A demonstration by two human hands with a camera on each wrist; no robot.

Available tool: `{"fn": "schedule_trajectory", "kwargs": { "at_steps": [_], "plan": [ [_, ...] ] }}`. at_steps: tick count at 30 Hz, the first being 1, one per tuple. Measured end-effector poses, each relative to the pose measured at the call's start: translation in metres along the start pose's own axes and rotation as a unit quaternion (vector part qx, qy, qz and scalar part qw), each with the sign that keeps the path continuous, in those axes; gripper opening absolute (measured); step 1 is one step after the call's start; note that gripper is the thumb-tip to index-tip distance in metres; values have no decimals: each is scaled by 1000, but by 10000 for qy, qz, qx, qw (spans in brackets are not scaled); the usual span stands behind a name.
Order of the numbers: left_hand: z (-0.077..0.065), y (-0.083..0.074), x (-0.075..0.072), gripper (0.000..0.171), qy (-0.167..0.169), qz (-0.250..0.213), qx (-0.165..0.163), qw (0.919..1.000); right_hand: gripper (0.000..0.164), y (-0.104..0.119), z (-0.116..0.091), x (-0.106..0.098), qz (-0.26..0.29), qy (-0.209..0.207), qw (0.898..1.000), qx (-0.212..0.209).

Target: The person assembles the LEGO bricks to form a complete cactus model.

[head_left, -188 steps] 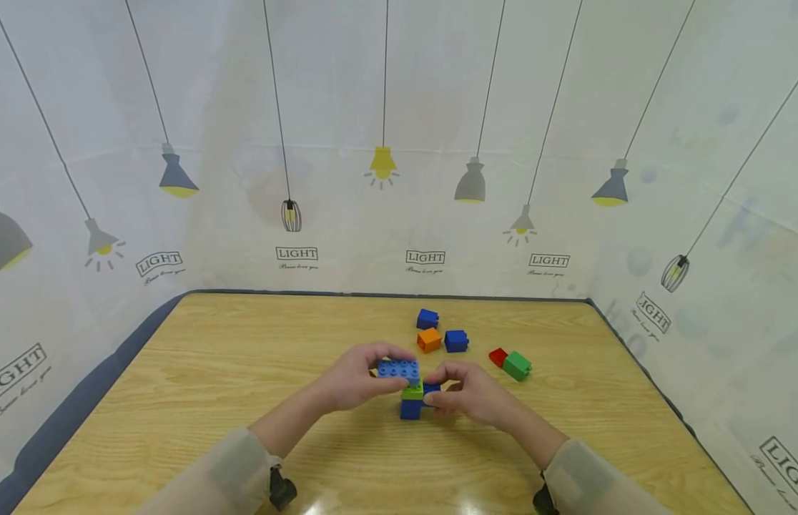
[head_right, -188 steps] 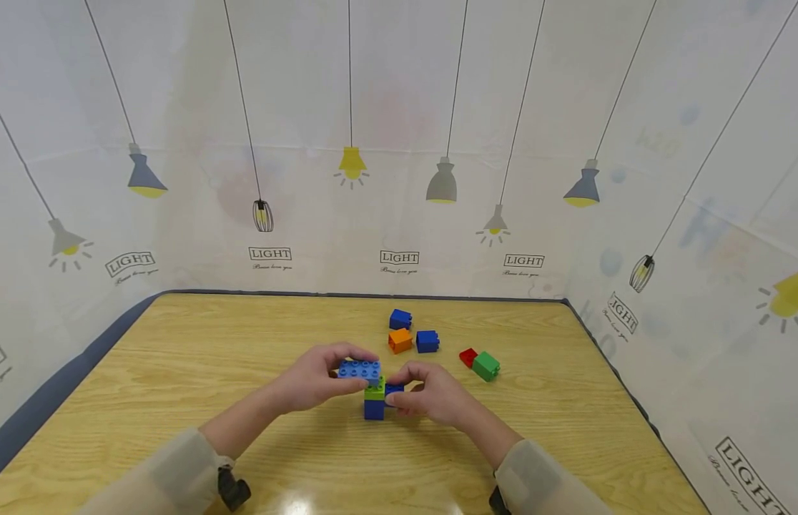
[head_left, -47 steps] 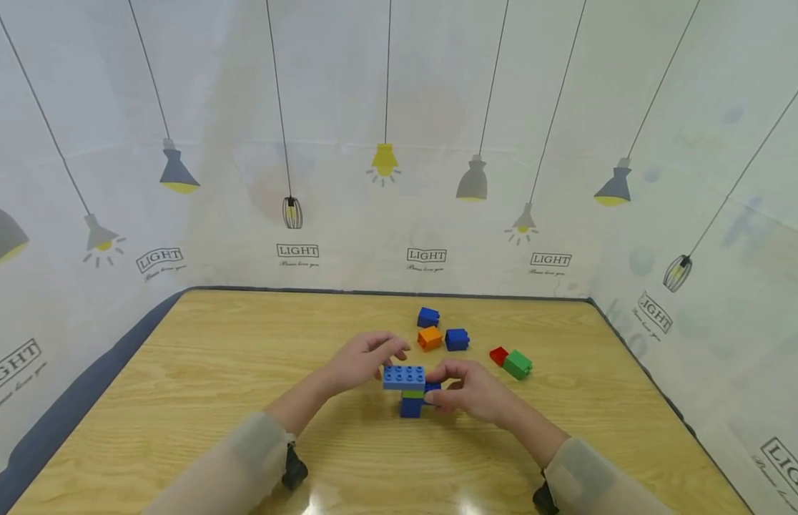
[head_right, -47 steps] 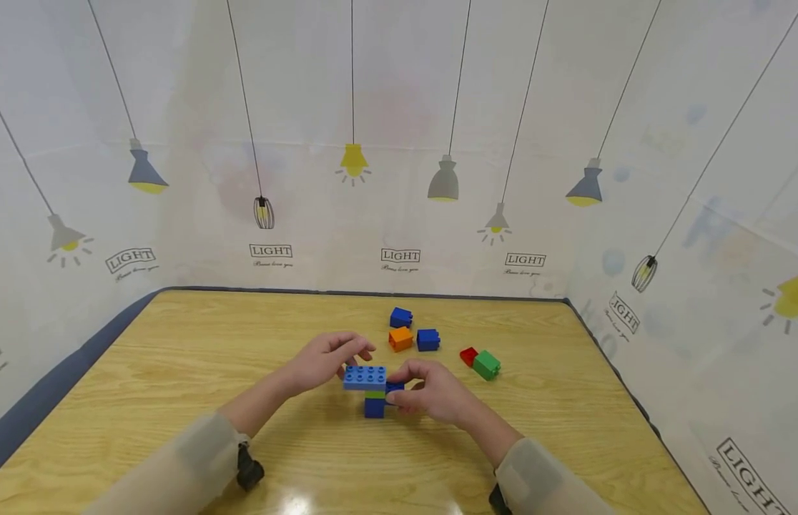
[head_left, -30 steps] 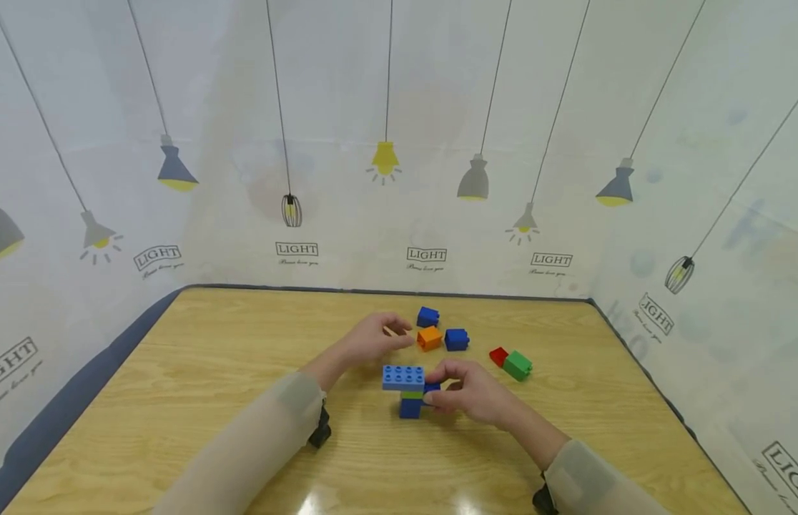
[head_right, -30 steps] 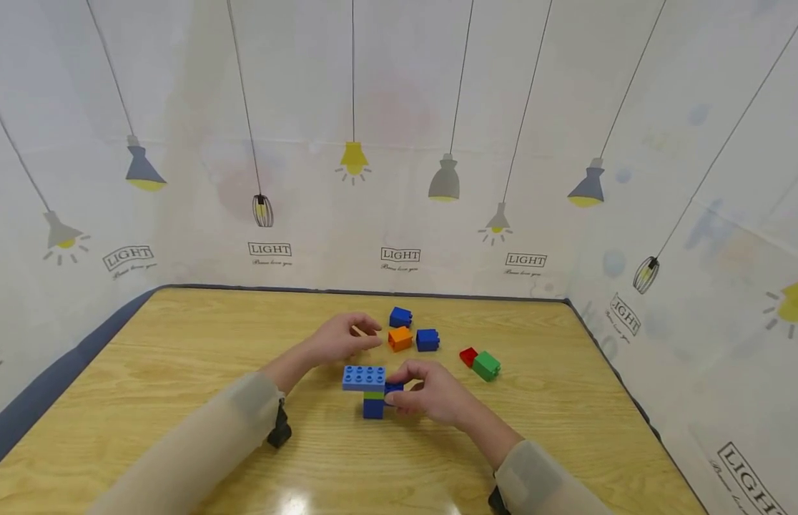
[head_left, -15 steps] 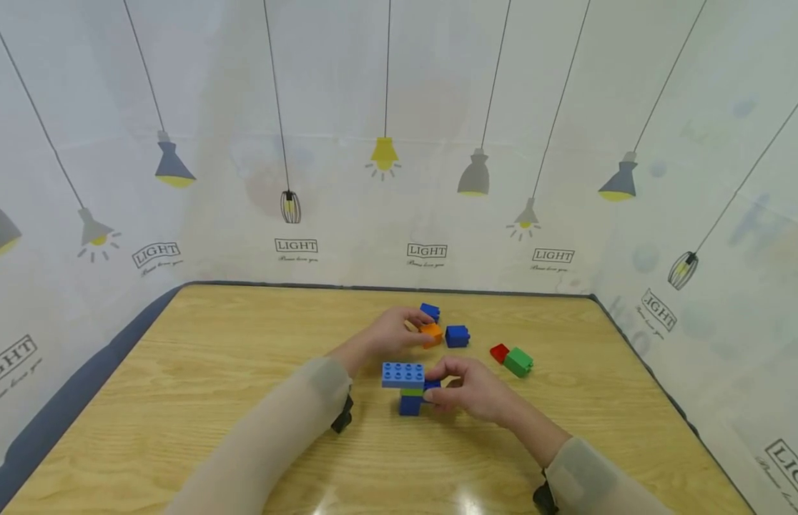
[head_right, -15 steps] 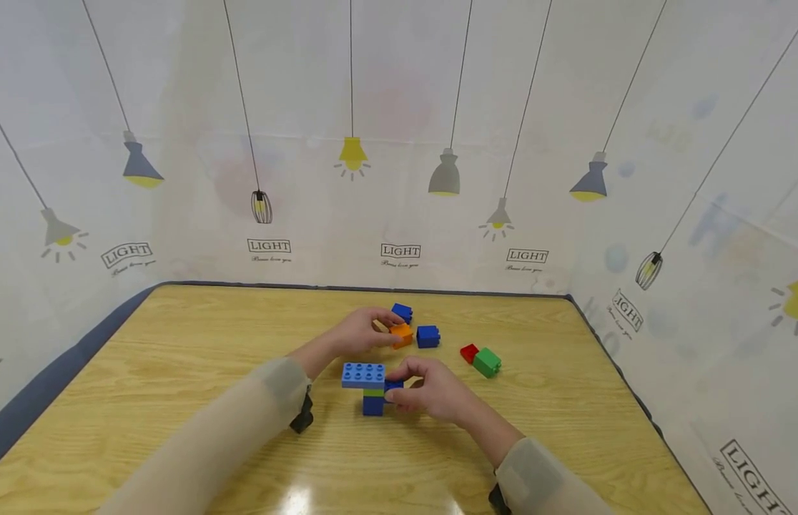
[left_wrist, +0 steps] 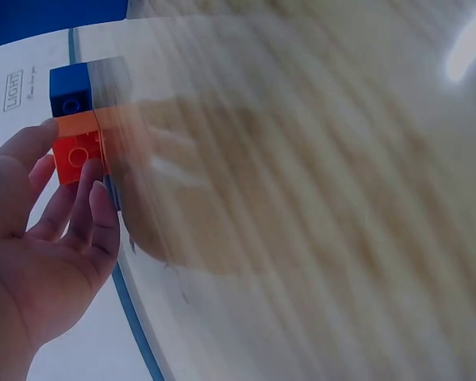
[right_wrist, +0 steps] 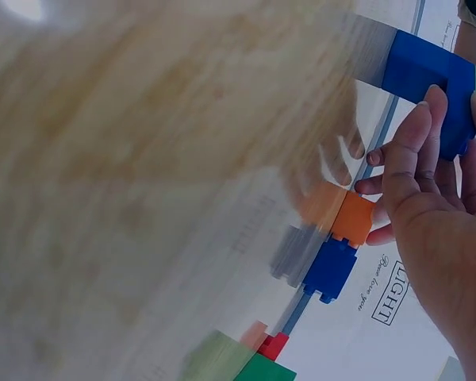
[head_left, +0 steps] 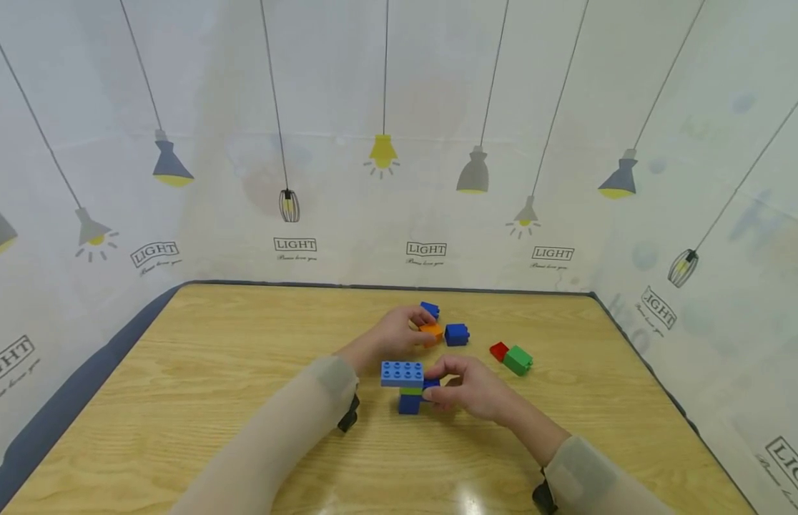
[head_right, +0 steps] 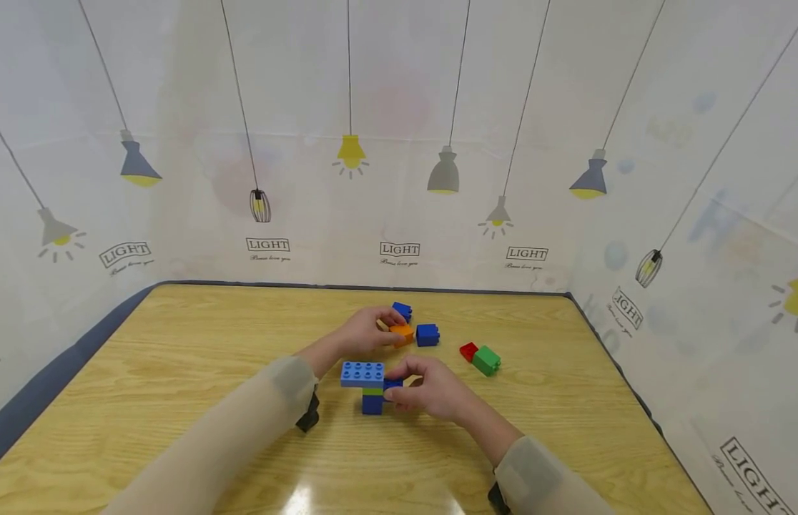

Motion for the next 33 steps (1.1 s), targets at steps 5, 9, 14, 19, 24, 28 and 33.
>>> {"fn": "schedule_trajectory", "kwargs": {
  "at_steps": [5, 9, 14, 19, 24, 28, 33],
  "plan": [
    [-5, 5, -6, 26, -34, -21, -220, 9998, 27, 0, 1, 0, 28, -6, 10000, 11],
    [-10, 11, -13, 30, -130, 75, -332, 9993, 26, 1, 2, 0, -8, -32, 10000, 33],
    [-13, 15, -20, 32, -235, 136, -319, 9991, 26, 1, 2, 0, -25, -53, 10000, 39],
    [-17, 17, -24, 42, -296, -100, -455, 9985, 26, 0, 1, 1, -53, -68, 9999, 51],
    [-26, 13, -34, 54, -444, -542, -404, 9967, 26, 1, 2, 0, -40, -79, 10000, 35],
    [-36, 9, -42, 58, -578, -770, -175, 9952, 26, 1, 2, 1, -12, -90, 10000, 41],
    [-50, 4, -50, 64, -591, -1113, 60, 9920, 26, 1, 1, 1, 12, -70, 10000, 37]
  ]
}}
Point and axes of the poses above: each hand's wrist, its own z-axis towards the middle knuckle, its own x-axis out of the palm, y = z × x, the point moved 6 cm from there along z, towards the middle knuckle, and after that the axes turned 6 degrees about -x, right-handed, at the moved point
